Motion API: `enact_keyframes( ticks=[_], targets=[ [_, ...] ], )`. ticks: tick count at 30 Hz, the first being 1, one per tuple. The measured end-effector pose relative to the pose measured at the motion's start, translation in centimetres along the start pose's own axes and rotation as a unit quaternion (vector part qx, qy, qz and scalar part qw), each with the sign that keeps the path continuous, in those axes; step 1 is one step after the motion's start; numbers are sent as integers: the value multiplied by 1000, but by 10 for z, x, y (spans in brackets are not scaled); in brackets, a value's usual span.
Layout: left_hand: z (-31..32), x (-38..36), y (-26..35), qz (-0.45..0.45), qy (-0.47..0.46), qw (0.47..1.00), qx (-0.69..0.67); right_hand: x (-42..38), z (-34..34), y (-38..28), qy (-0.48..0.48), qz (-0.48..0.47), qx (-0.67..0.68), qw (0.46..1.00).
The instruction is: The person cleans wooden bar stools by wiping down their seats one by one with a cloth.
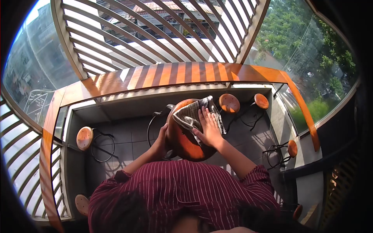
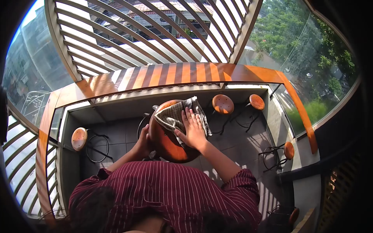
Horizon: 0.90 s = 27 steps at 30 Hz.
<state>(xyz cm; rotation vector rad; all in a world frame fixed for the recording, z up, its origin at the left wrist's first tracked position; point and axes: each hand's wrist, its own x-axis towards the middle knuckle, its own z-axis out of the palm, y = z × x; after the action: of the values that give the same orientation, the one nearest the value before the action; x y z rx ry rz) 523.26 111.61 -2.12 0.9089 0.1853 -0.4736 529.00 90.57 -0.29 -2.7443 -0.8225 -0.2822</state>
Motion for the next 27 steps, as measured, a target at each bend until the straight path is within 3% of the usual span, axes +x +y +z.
enact_keyframes(
  ticks=[2, 4, 6, 8, 9, 10, 12, 14, 15, 16, 17, 18, 19, 21, 22, 26, 27],
  targets=[
    [3, 3, -3, 3, 4, 1000, 4, 23, 6, 14, 90, 39, 3, 995],
    [7, 7, -3, -6, -14, 1000, -16, 48, 12, 8, 105, 55, -10, 993],
    [8, 10, 1, -6, -33, 999, -41, 70, 26, -7, 117, -9, 28, 993],
    [6, 9, 7, -7, -74, 997, -28, 70, 18, -40, 90, -148, 141, 975],
    [16, 8, 8, 46, -19, 998, -36, 66, 14, -49, 36, -224, 139, 964],
    [21, 10, 12, 131, -22, 991, 2, 65, 12, -55, -18, -299, 134, 945],
    [29, -3, 14, 107, 18, 994, -5, 78, 15, -50, 8, -341, 121, 932],
    [10, 12, 4, 24, -32, 999, -28, 96, 8, -39, 12, -222, 170, 960],
    [3, 19, -3, -8, 1, 998, -65, 104, 10, -31, 97, -177, 152, 968],
    [6, 17, -3, -6, 2, 998, -66, 116, 19, -13, 117, -99, 120, 981],
    [12, 13, -2, 1, 27, 998, -61, 120, 15, 2, 60, -14, 50, 997],
    [13, 10, 1, 8, 52, 997, -53, 116, 13, 15, 116, 20, 127, 985],
    [10, 8, 3, -8, 38, 998, -55, 112, 10, 26, 87, 79, 101, 988],
    [-10, 15, -4, -17, 38, 999, -29, 91, 9, 42, 95, 111, 200, 969],
    [-17, 18, -6, -28, 33, 999, -5, 78, 12, 48, 111, 151, 162, 969],
    [-12, 14, 0, -12, 56, 998, -40, 15, 30, 34, 167, 167, 55, 970],
    [-10, 12, 1, -17, 55, 998, -40, -2, 26, 22, 134, 162, 81, 974]
  ],
)
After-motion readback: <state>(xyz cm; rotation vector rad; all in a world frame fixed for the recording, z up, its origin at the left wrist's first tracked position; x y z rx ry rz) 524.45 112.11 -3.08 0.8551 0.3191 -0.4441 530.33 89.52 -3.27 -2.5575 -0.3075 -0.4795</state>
